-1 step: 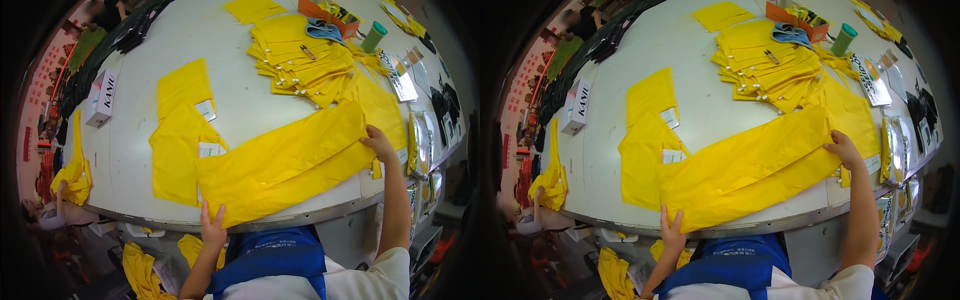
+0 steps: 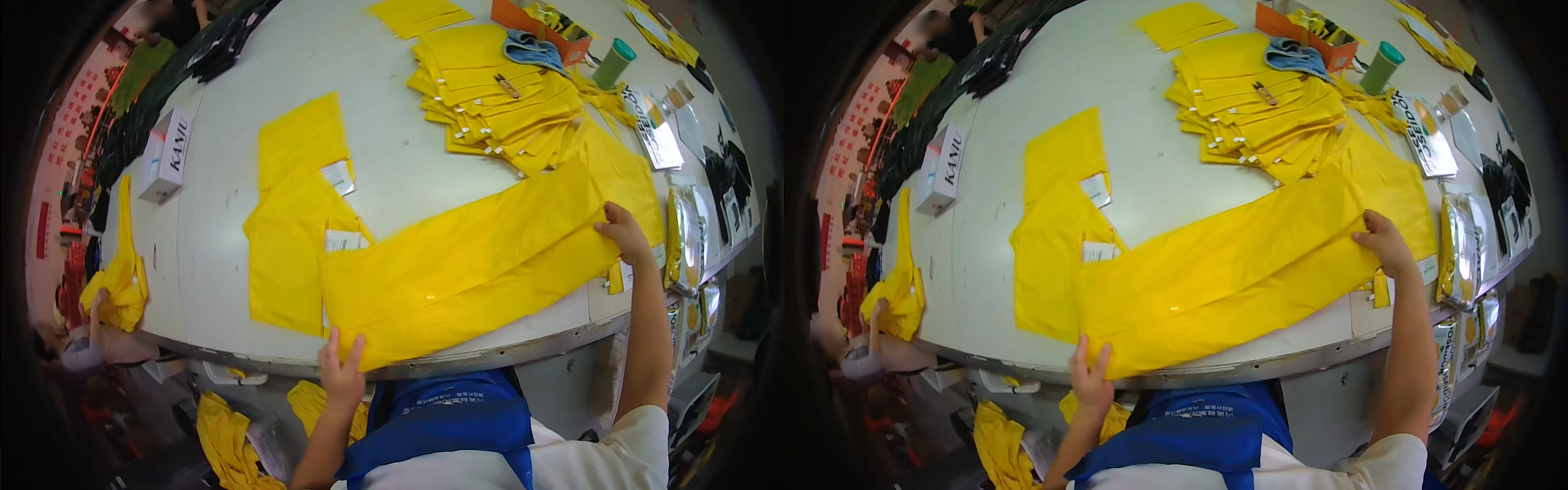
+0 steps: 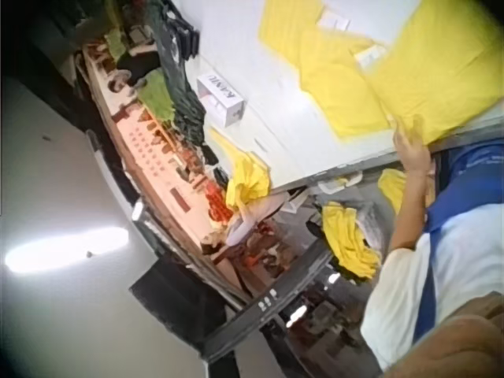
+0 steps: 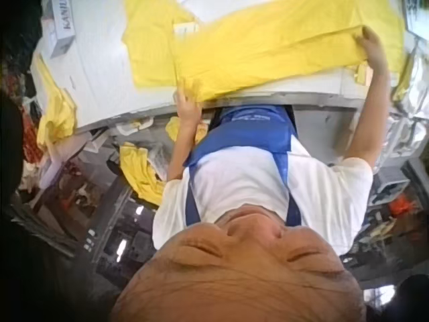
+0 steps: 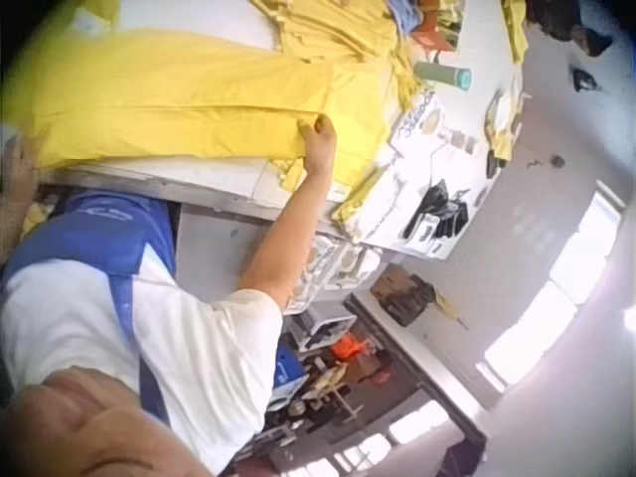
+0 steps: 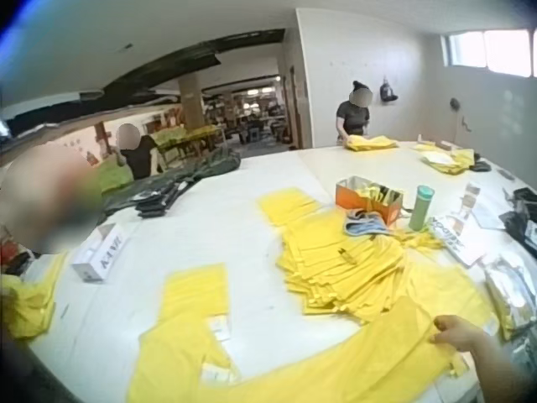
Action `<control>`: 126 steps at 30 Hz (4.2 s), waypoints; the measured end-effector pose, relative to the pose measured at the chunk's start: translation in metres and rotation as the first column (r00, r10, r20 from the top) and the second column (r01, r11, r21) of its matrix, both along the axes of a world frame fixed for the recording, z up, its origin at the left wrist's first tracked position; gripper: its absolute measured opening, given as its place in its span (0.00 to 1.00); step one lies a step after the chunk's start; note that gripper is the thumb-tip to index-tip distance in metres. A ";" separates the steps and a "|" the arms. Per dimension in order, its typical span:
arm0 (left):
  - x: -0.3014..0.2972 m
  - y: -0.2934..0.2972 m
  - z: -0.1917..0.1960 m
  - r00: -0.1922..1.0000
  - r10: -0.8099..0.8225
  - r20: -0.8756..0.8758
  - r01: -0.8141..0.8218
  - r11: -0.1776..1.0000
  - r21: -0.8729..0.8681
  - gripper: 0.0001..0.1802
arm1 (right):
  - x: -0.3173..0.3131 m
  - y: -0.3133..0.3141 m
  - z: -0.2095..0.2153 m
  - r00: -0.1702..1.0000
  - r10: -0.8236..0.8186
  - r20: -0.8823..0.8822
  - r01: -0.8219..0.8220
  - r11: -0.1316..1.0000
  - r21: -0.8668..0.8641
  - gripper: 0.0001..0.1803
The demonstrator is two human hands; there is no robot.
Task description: The person folds a yellow raincoat on a large white table, smoothing the fabric, trimming loose threads with scissors, and folding it into a compact rectangle. The person then places the folded raincoat into a clear plastic bag and sets it aside.
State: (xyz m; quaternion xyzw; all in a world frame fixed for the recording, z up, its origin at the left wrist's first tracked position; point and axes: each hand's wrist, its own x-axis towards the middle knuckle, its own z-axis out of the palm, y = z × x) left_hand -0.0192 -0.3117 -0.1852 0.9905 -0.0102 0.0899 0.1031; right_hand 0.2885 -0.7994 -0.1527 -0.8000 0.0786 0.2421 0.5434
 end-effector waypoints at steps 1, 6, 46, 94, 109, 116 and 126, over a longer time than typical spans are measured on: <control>0.000 0.007 0.007 0.999 -0.038 -0.037 0.043 0.987 0.153 0.41 | 0.001 -0.001 0.002 1.000 -0.006 0.007 0.006 1.000 -0.014 0.22; 0.023 0.001 0.032 0.946 -0.130 -0.296 0.073 0.978 -0.196 0.31 | -0.002 -0.003 -0.014 0.989 -0.126 -0.080 0.110 0.977 -0.182 0.22; 0.113 -0.011 -0.035 0.954 -0.109 -0.281 0.109 0.994 -0.014 0.36 | -0.045 0.162 -0.038 0.613 0.704 0.359 -0.060 0.494 -0.867 0.37; 0.155 -0.164 -0.007 0.977 -0.213 -0.016 0.146 0.721 -0.677 0.44 | -0.103 0.208 -0.063 0.700 -0.304 -0.647 0.713 0.236 0.660 0.24; 0.141 -0.079 -0.035 0.785 -0.293 -0.547 -0.586 -0.638 -0.499 0.30 | -0.004 0.116 -0.022 0.673 0.660 0.335 -0.216 0.608 -0.764 0.37; 0.140 -0.141 -0.015 0.711 -0.214 -0.670 -0.674 -0.478 -0.563 0.30 | 0.018 0.126 -0.020 0.849 0.495 -0.185 -0.523 0.733 -0.436 0.43; 0.116 -0.151 -0.036 0.719 -0.264 -0.643 -0.621 -0.660 -0.423 0.22 | 0.014 0.137 -0.001 0.571 0.639 -0.515 -0.486 0.769 0.415 0.39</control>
